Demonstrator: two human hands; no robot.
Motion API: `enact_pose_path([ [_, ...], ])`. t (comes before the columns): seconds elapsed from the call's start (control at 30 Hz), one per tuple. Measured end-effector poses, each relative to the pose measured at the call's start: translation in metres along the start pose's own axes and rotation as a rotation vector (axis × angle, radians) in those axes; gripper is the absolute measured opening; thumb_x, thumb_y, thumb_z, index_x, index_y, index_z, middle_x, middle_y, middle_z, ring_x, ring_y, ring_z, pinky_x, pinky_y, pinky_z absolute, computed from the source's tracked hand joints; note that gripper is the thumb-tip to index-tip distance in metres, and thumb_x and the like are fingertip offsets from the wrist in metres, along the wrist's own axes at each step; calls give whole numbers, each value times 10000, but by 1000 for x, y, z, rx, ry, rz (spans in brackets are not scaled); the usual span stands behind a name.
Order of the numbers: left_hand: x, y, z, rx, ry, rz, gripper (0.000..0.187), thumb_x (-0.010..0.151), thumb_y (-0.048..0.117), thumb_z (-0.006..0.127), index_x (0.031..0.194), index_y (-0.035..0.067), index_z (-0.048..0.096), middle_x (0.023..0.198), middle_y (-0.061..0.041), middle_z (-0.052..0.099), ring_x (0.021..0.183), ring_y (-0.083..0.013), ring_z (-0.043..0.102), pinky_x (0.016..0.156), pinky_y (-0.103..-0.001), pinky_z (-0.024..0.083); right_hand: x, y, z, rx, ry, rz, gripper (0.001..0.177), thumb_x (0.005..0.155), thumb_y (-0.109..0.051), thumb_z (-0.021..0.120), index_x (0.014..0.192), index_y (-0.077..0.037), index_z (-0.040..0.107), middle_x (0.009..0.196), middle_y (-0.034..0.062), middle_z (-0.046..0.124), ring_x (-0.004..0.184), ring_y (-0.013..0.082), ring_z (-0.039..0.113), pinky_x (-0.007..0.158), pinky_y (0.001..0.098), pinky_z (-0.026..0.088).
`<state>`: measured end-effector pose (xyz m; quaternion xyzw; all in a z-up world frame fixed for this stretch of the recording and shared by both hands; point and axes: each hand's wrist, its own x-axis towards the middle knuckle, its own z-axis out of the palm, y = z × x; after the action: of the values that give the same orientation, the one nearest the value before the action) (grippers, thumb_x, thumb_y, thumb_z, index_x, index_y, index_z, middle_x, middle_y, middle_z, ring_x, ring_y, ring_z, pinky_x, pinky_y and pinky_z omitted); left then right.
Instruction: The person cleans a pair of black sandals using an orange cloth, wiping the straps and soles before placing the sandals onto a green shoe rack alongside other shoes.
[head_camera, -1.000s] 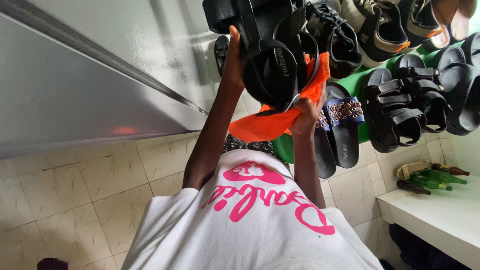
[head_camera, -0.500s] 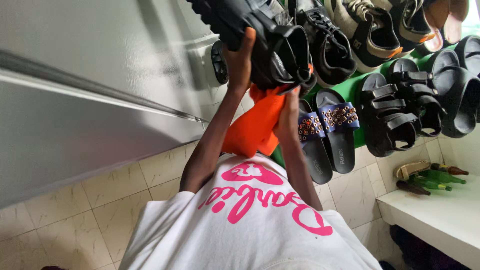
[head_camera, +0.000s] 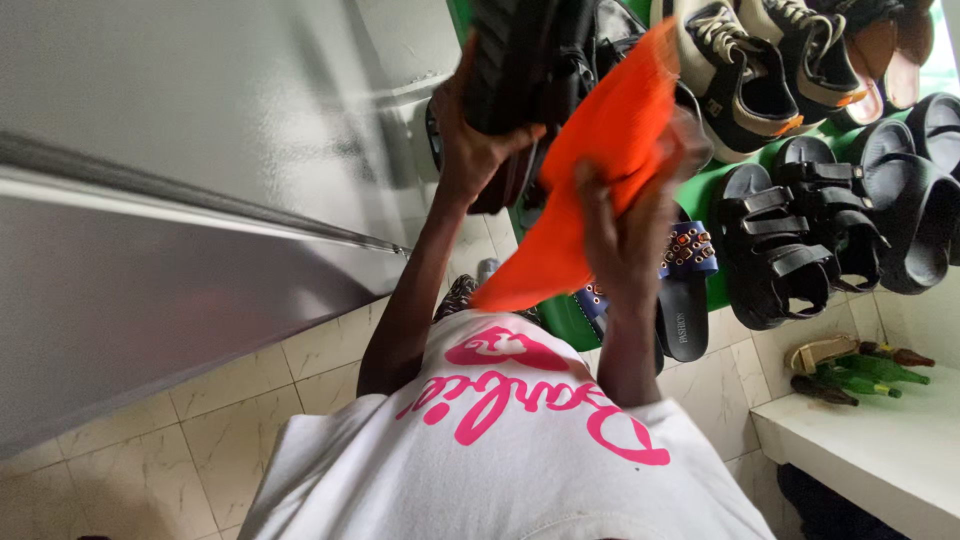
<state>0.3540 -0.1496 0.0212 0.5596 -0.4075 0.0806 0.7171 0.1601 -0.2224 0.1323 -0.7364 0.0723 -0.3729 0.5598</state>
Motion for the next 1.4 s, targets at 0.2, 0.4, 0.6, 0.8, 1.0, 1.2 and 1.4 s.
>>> enact_pose_path([
  [0.2,-27,35,-1,192,-73,-94,1198,607,192,1063,1584,147,371,1364,-124,643,1253,-279,607,1169,-416,478,73,-4,11,-742,181,-486,455,1098,-154,711,1418,-69,399,1339,216,428,1259,398,563,1041,454,527],
  [0.4,-38,27,-7,167,20,-236,978,666,130,998,1522,232,536,1420,-67,597,1301,-211,559,1185,-374,449,75,-11,32,-924,67,-421,411,999,-119,796,1320,-19,560,1292,280,482,963,466,637,752,531,524],
  [0.6,-29,19,-14,-232,159,-499,763,825,52,888,1505,143,554,1297,-58,691,1095,-145,633,931,-301,585,25,-16,58,-770,-116,-367,451,842,-75,762,1246,-9,572,1257,310,478,809,411,665,618,457,537],
  [0.8,-43,38,-27,-400,183,-539,730,921,46,764,1583,100,460,1183,-110,668,1033,-176,626,897,-316,554,1,-19,55,-679,-322,-164,362,909,-99,759,1232,-37,606,1085,199,529,800,411,653,650,475,528],
  [1.0,-56,38,-28,-496,241,-588,683,978,84,687,1610,88,429,1139,-138,606,1001,-200,565,883,-345,520,-15,-35,63,-567,-336,-161,389,890,-88,748,1248,-41,604,1097,210,532,759,397,645,627,472,514],
  [1.2,-71,51,-32,-516,301,-542,654,983,90,677,1591,83,439,1145,-131,614,999,-197,577,872,-341,526,-34,-61,50,-546,-343,-202,436,932,-89,741,1344,-86,601,1221,200,541,950,403,683,759,471,563],
  [1.4,-99,59,-20,-729,332,-623,624,987,96,667,1572,78,449,1150,-123,623,998,-193,588,861,-338,532,-22,-70,62,-841,-147,-470,602,973,-199,789,1508,-136,520,1492,296,283,1369,492,412,1022,508,577],
])
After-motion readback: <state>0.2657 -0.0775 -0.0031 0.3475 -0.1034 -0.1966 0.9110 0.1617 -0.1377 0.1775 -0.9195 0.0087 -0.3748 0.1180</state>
